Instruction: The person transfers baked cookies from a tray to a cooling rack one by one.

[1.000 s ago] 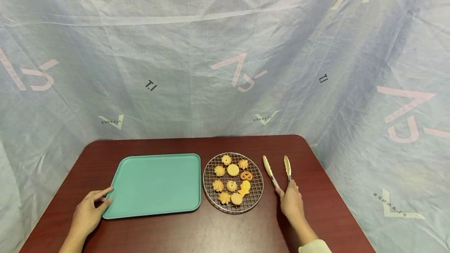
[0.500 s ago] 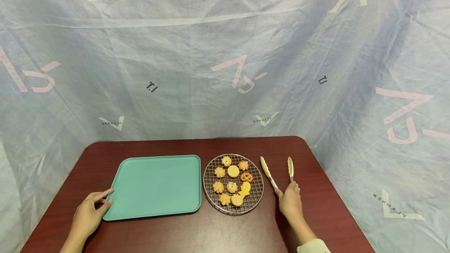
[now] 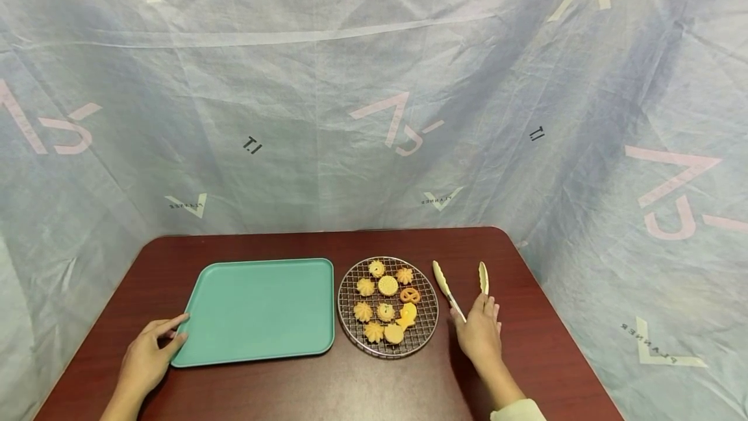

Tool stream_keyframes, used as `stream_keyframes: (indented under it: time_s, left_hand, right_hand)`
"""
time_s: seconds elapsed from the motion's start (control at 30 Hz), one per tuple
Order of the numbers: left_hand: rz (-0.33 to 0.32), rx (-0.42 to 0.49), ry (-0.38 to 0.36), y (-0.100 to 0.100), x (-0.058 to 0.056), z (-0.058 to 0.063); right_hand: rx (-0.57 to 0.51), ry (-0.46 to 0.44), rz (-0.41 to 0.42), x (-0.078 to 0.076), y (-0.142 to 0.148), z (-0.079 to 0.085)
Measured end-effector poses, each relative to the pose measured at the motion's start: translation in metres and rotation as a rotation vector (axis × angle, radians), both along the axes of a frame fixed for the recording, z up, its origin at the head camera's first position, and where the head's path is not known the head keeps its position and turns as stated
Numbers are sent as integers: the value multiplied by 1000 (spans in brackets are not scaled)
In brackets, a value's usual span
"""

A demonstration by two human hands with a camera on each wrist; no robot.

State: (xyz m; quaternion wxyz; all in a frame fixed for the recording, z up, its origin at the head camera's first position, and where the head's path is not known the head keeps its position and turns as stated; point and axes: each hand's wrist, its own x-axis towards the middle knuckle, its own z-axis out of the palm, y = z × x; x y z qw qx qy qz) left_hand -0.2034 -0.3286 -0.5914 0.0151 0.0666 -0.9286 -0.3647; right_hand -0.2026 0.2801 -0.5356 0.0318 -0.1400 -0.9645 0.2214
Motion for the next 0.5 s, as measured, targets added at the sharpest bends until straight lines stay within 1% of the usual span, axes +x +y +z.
stream_keyframes:
  time_s: [0.1,0.2,0.37,0.5]
  left_hand:
    - [6,1,6,1,0,-1]
    - [1,0,15,1,0,-1]
    - [-25,-9,8,-2,0,0]
    - [-59,-45,10,-4,-2,2]
  right_hand:
    - [2,-17,10,0,-8,4]
    - [13,-4,33,0,-17,7]
    - [12,14,90,-5,-38,13]
    - [5,34,133,-13,-56,17]
